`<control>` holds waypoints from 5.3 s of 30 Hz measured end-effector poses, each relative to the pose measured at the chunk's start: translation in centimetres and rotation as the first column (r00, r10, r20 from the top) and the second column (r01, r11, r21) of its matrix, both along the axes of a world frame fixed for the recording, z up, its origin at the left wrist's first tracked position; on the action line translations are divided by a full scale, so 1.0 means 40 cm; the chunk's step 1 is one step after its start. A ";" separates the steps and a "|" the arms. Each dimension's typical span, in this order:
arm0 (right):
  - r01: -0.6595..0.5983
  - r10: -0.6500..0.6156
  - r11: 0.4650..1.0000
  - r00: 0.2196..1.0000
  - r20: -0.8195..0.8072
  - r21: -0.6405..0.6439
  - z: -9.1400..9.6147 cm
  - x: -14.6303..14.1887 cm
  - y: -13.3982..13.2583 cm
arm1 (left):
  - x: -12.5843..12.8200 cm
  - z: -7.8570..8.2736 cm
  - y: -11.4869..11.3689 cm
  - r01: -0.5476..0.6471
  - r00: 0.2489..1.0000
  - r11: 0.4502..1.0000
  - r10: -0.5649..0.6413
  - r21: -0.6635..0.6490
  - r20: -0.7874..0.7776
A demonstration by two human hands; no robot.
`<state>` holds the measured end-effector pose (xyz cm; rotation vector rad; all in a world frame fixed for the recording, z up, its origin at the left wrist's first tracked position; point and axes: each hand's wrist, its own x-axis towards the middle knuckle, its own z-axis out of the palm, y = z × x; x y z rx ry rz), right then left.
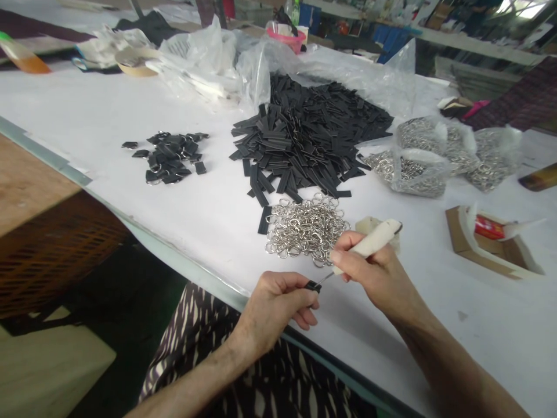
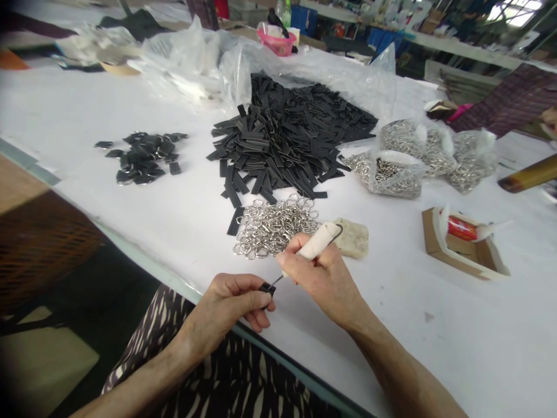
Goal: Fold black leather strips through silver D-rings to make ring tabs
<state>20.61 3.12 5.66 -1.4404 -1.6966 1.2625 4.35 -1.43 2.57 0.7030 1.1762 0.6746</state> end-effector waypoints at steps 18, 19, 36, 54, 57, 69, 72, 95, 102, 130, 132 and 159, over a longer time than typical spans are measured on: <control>0.235 -0.225 0.972 0.923 -0.313 -0.008 0.014 0.060 0.020 | -0.017 -0.043 -0.006 -0.098 0.969 0.993 0.111 -0.066 0.221; 0.219 -0.213 0.976 0.931 -0.296 -0.011 0.013 0.057 0.020 | -0.018 -0.043 -0.006 -0.103 0.967 0.992 0.116 -0.068 0.227; 0.174 -0.174 0.984 0.985 -0.003 0.035 0.017 0.044 0.009 | -0.073 -0.028 0.012 -0.215 0.968 0.976 0.209 0.029 0.140; 0.289 -0.366 0.878 0.919 0.148 0.381 0.009 0.087 0.042 | -0.409 0.033 0.281 -0.569 0.636 0.579 0.760 0.584 -0.134; 0.260 -0.336 0.883 0.932 0.138 0.391 -0.005 0.092 0.051 | -0.317 -0.013 0.242 -0.320 0.726 0.724 0.602 0.611 -0.332; 0.030 -0.147 0.950 0.920 0.362 0.310 -0.024 0.071 0.050 | -0.125 -0.031 0.240 0.455 0.232 0.850 0.174 0.265 -0.957; -0.100 0.019 0.970 0.940 0.340 0.221 -0.028 0.045 0.042 | -0.110 -0.022 0.221 0.552 0.162 0.810 0.129 0.198 -0.978; -0.466 0.097 0.459 0.873 0.479 0.756 -0.188 -0.066 0.011 | -0.126 -0.044 0.108 -0.154 0.985 0.966 0.167 0.209 -0.042; -0.171 0.025 0.830 0.963 0.270 0.532 -0.149 -0.033 0.000 | -0.093 -0.044 0.080 -0.159 0.986 0.980 0.151 0.119 0.072; 0.061 -0.094 0.928 0.993 0.073 0.368 -0.069 -0.031 -0.013 | -0.009 -0.038 0.035 -0.123 0.978 0.988 0.103 0.099 0.183; 0.066 -0.101 0.931 0.992 0.080 0.360 -0.068 -0.031 -0.015 | -0.009 -0.039 0.034 -0.135 0.974 0.986 0.114 0.097 0.195; -0.471 -0.009 0.324 0.866 0.501 0.820 -0.101 -0.027 -0.012 | -0.002 -0.048 0.020 -0.180 0.984 0.956 0.172 0.233 0.053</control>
